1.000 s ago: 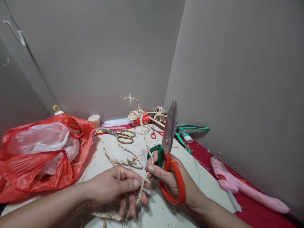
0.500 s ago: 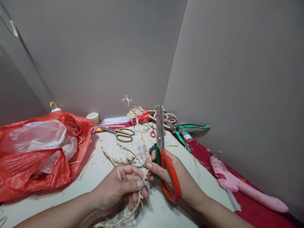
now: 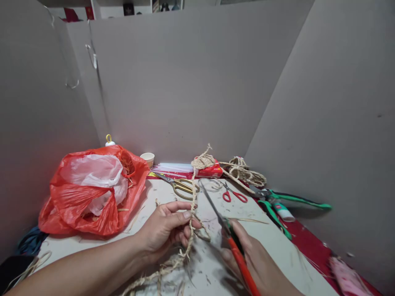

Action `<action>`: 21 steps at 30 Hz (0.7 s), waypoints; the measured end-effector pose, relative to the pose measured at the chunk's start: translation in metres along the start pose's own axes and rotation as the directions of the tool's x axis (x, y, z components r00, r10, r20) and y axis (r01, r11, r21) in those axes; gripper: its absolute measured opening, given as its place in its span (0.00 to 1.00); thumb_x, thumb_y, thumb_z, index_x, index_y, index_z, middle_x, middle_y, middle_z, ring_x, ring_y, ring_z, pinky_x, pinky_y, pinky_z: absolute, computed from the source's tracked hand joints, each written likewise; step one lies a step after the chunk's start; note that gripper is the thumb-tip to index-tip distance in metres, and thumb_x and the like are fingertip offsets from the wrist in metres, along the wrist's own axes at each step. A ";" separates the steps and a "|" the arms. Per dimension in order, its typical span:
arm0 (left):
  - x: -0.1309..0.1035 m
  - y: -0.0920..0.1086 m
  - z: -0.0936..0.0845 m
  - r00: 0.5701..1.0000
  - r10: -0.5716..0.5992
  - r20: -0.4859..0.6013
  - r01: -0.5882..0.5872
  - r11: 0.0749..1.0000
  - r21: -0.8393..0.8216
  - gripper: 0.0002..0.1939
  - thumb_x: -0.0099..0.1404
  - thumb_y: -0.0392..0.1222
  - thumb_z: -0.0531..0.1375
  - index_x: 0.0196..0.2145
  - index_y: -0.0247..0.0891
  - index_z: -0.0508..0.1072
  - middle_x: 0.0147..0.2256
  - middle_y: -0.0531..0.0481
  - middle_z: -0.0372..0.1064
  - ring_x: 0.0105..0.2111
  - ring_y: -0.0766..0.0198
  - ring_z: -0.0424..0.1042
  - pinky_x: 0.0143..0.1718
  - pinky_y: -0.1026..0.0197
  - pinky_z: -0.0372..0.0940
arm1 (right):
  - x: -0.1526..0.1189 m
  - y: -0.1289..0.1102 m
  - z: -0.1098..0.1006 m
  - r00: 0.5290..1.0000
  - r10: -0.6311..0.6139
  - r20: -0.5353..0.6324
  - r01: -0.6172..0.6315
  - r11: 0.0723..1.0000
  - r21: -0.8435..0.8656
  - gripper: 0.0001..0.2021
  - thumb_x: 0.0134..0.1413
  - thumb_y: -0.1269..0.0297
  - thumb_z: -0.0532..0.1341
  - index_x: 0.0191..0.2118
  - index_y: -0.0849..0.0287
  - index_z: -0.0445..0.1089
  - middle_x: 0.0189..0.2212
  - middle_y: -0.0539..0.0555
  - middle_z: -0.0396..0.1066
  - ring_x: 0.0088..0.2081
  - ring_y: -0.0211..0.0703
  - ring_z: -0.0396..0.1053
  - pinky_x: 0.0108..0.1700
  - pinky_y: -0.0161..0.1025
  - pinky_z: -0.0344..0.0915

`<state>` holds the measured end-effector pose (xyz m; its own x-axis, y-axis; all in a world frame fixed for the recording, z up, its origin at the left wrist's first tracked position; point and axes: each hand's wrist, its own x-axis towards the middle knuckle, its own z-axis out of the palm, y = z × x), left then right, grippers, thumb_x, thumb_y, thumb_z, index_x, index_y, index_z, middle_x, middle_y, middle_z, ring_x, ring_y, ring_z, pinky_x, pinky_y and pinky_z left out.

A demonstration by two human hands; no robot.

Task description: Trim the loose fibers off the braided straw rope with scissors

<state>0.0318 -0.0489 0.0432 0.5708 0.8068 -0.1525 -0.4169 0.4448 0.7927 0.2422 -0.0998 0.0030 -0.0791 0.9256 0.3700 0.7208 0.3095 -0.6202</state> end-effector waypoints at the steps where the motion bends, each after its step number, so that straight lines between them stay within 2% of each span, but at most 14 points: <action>1: 0.000 0.002 0.000 1.000 0.006 -0.002 -0.006 1.000 -0.010 0.11 0.58 0.34 0.63 0.40 0.31 0.70 0.27 0.45 0.74 0.17 0.74 0.67 0.19 0.72 0.65 | 0.000 0.004 0.001 1.000 -0.015 0.021 0.016 0.997 -0.080 0.13 0.48 0.53 0.58 0.35 0.54 0.58 0.20 0.46 0.65 0.20 0.38 0.61 0.24 0.34 0.61; 3: -0.001 0.007 0.002 1.000 0.023 -0.012 -0.024 0.999 -0.031 0.11 0.58 0.33 0.63 0.40 0.31 0.70 0.27 0.46 0.74 0.18 0.74 0.68 0.19 0.72 0.65 | 0.001 0.011 0.001 0.998 -0.050 0.041 0.058 0.975 -0.216 0.13 0.47 0.55 0.59 0.34 0.54 0.57 0.19 0.46 0.65 0.20 0.38 0.62 0.23 0.34 0.60; 9: -0.001 0.018 0.005 0.998 0.053 -0.040 -0.055 0.997 -0.048 0.14 0.56 0.35 0.64 0.41 0.31 0.70 0.27 0.48 0.73 0.18 0.74 0.66 0.20 0.72 0.64 | 0.005 0.020 -0.003 0.965 -0.236 -0.112 0.159 0.870 -0.466 0.12 0.45 0.56 0.59 0.35 0.54 0.58 0.21 0.48 0.68 0.22 0.42 0.67 0.23 0.35 0.60; 21: -0.003 0.016 0.007 0.993 0.084 -0.081 -0.081 0.996 0.040 0.17 0.56 0.39 0.65 0.43 0.32 0.70 0.25 0.51 0.72 0.18 0.74 0.65 0.19 0.72 0.59 | 0.008 0.011 -0.004 0.933 -0.327 -0.150 0.187 0.797 -0.574 0.09 0.46 0.56 0.59 0.31 0.54 0.61 0.18 0.47 0.66 0.20 0.41 0.66 0.22 0.34 0.56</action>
<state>0.0283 -0.0470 0.0605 0.4749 0.8700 -0.1327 -0.4332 0.3624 0.8252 0.2521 -0.0903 0.0020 -0.2059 0.7297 0.6520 0.9552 0.2945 -0.0279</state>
